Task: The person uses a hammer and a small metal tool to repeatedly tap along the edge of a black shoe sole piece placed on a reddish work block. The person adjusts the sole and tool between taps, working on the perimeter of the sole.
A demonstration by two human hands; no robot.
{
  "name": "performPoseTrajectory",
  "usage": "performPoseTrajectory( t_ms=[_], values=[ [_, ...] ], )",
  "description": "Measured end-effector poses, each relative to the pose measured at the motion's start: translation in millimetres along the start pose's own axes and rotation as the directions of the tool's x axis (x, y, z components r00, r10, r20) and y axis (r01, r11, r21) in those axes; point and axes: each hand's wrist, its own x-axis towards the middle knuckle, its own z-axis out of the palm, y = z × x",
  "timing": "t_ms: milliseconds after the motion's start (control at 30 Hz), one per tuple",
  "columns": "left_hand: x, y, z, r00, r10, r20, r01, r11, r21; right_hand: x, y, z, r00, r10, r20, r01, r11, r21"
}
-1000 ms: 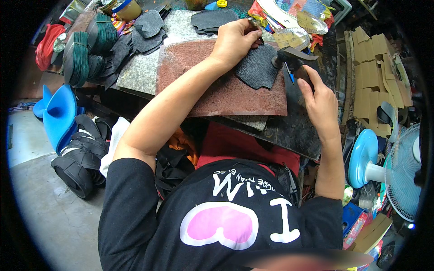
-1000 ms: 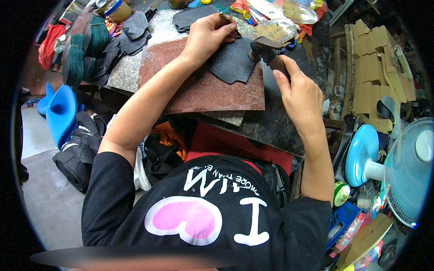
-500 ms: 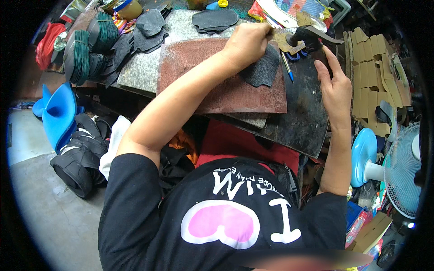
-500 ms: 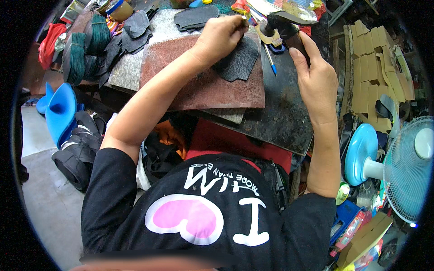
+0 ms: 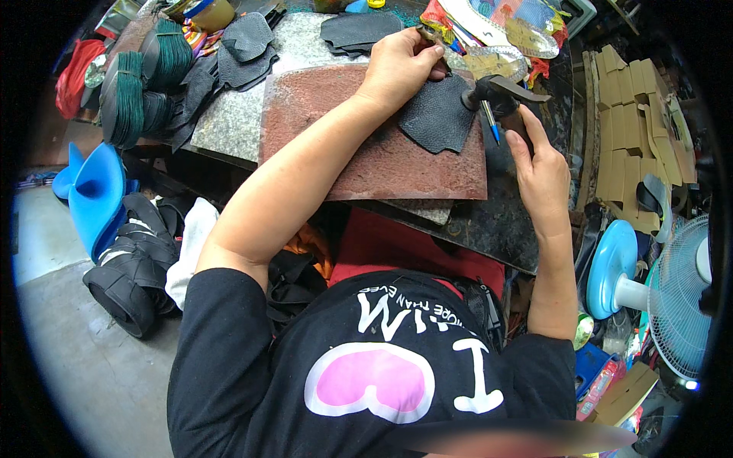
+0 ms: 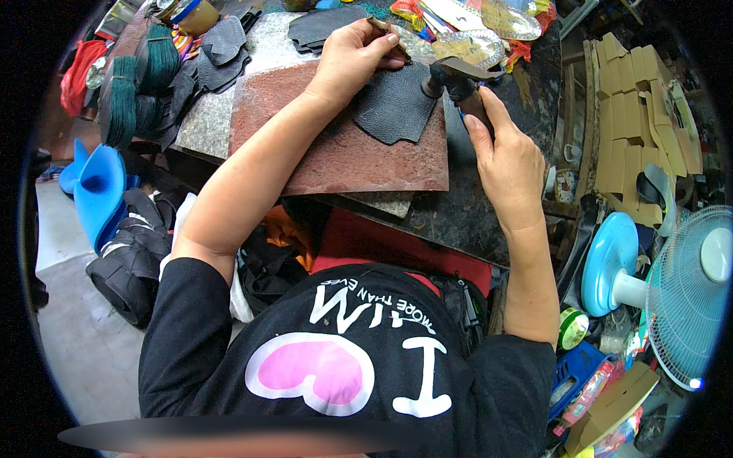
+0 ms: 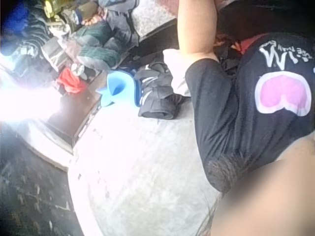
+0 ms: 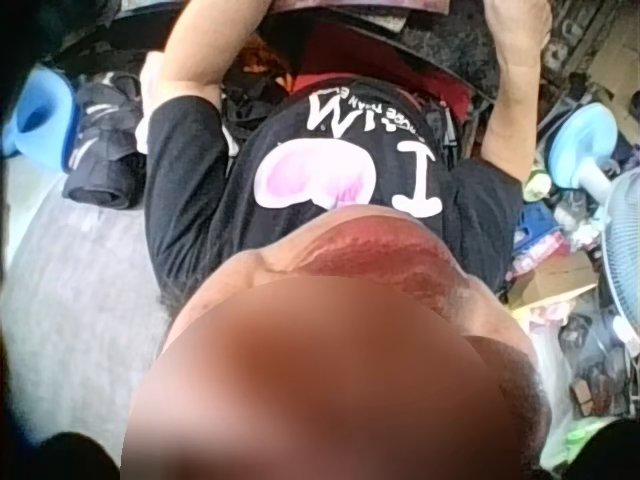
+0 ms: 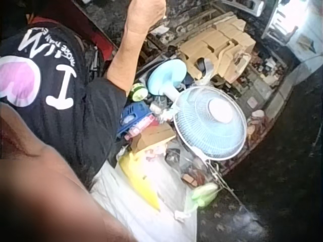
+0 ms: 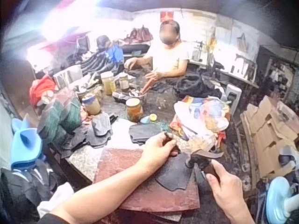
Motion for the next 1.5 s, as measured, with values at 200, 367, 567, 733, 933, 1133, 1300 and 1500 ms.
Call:
performPoseTrajectory(
  t_ms=[200, 367, 567, 733, 933, 1133, 1300, 1500],
  values=[
    [0, 0, 1, 0.999, 0.038, 0.014, -0.039, 0.997, 0.060, 4, 15, 6, 0.998, -0.028, -0.061, 0.036, 0.989, 0.144],
    [-2, 13, -1, 0.942, 0.283, 0.180, -0.335, 0.786, 0.520, 13, -43, -73, 0.955, -0.005, -0.298, 0.179, 0.810, 0.558],
    [-7, 26, 14, 0.808, 0.464, 0.362, -0.578, 0.512, 0.635, 24, -58, -67, 0.826, -0.304, -0.475, 0.532, 0.700, 0.477],
    [-5, 23, 13, 0.825, 0.488, 0.285, -0.546, 0.560, 0.623, 10, 8, -12, 0.974, -0.027, -0.224, 0.092, 0.954, 0.285],
    [-6, 13, 7, 0.925, 0.360, 0.122, -0.364, 0.751, 0.550, -4, -7, 5, 0.995, -0.089, -0.051, 0.092, 0.994, 0.052],
    [-4, 7, 3, 0.993, 0.102, -0.055, -0.088, 0.972, 0.220, -17, 37, 8, 0.963, 0.054, -0.264, -0.010, 0.986, 0.165],
    [-6, 7, 7, 0.983, 0.139, -0.122, -0.119, 0.979, 0.164, -19, 71, -4, 0.970, -0.014, -0.241, -0.048, 0.967, -0.252],
    [-9, 15, 7, 0.990, 0.091, -0.105, -0.086, 0.995, 0.055, 17, 15, 6, 0.886, -0.330, -0.326, 0.304, 0.944, -0.128]
  ],
)
